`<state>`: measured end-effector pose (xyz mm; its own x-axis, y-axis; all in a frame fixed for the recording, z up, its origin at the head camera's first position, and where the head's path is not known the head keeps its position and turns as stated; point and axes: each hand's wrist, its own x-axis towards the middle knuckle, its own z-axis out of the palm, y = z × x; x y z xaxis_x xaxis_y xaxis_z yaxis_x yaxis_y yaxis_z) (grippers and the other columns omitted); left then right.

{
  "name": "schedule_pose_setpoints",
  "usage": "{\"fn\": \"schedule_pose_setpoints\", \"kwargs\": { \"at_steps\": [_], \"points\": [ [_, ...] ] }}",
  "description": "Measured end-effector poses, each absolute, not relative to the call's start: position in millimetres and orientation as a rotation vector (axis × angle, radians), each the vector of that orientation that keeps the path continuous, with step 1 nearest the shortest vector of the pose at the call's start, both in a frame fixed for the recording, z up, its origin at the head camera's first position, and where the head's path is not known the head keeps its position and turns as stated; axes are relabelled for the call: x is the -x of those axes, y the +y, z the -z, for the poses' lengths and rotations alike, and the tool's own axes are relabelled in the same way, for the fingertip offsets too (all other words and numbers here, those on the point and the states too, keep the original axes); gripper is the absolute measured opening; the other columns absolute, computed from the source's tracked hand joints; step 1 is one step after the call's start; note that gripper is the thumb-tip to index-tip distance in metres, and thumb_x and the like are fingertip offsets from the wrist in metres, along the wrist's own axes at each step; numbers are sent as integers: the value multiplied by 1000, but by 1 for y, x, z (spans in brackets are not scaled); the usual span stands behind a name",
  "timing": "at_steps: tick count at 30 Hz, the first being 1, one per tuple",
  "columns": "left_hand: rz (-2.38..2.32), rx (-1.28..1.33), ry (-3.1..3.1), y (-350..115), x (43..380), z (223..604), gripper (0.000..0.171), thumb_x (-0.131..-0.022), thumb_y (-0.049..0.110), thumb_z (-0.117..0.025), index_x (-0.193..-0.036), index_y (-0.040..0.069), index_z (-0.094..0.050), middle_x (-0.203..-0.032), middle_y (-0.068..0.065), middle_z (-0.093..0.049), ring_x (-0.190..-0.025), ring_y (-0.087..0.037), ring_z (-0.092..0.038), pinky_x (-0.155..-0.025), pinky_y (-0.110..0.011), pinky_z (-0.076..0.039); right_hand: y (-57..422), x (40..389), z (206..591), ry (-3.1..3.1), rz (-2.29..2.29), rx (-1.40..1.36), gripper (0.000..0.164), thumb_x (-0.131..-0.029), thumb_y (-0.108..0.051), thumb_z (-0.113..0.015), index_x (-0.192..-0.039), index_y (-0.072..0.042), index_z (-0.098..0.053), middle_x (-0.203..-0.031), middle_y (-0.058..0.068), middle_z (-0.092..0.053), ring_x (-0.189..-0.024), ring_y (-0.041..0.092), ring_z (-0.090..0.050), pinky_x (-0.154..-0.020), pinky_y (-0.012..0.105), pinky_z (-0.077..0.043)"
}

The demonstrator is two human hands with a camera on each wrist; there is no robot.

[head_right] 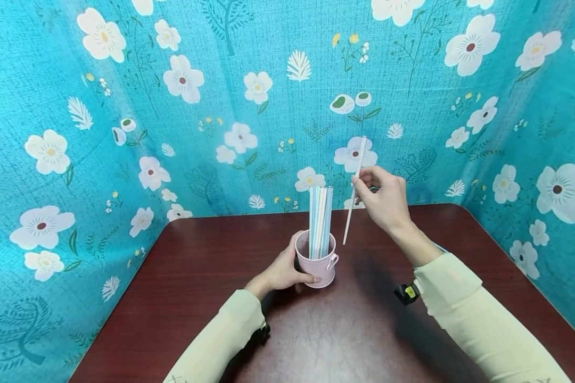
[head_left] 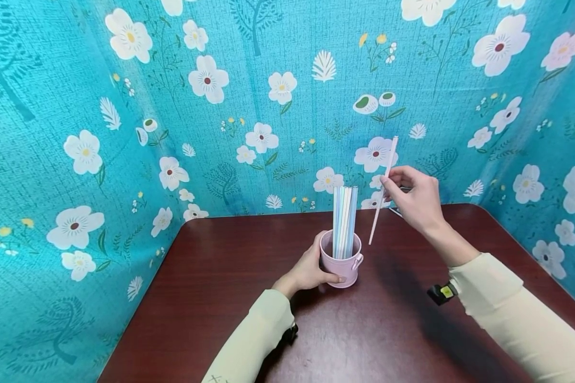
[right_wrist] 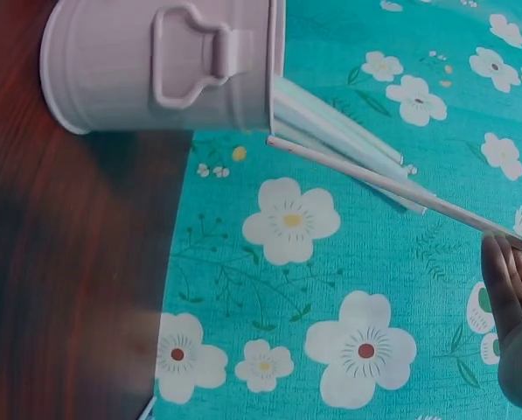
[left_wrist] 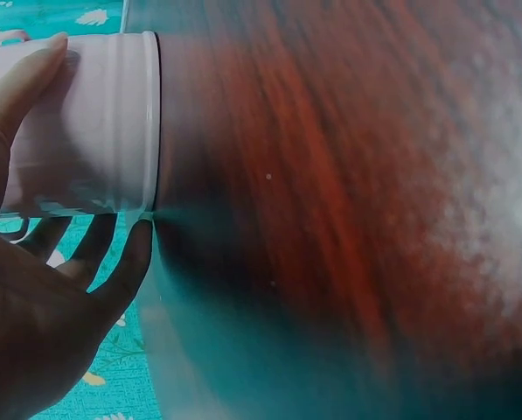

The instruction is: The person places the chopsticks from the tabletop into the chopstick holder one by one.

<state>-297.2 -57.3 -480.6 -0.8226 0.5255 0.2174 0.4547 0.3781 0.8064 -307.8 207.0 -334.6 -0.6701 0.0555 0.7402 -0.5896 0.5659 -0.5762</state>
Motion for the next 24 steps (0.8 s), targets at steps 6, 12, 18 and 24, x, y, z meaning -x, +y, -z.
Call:
{"fn": "schedule_pose_setpoints", "kwargs": {
  "at_steps": [6, 12, 18, 24],
  "points": [
    [-1458, -902, 2541, -57, 296, 480, 116, -70, 13, -96, -157, 28, -21, -146, 1, -50, -128, -13, -51, -113, -34, -38, 198, 305, 336, -2030, -1188, -474, 11, -94, -8, -75, -101, -1, -75, -81, 15, -75, -60, 12, -68, -61, 10, -49],
    [-1460, -902, 2543, -57, 296, 480, 116, -70, 14, -96, -157, 28, -21, -146, 2, -50, -128, -13, -51, -112, -34, -39, 191, 305, 336, -2011, -1183, -491, 12, -94, -10, -75, -100, 0, -75, -81, 11, -75, -62, 7, -68, -64, 11, -51],
    [-1460, -907, 2543, -57, 296, 480, 117, -69, 13, -96, -157, 29, -21, -145, 2, -50, -128, -13, -51, -113, -33, -38, 186, 304, 332, -1988, -1157, -498, 11, -93, -7, -75, -98, 2, -74, -80, 12, -74, -60, 9, -67, -64, 9, -50],
    [-1446, -907, 2551, -57, 296, 481, 116, -69, 15, -97, -157, 29, -21, -145, 2, -50, -130, -18, -51, -113, -34, -38, 185, 303, 333, -1991, -1163, -500, 13, -94, -12, -75, -97, 1, -73, -79, 9, -74, -60, 3, -66, -63, 10, -51]
  ]
}}
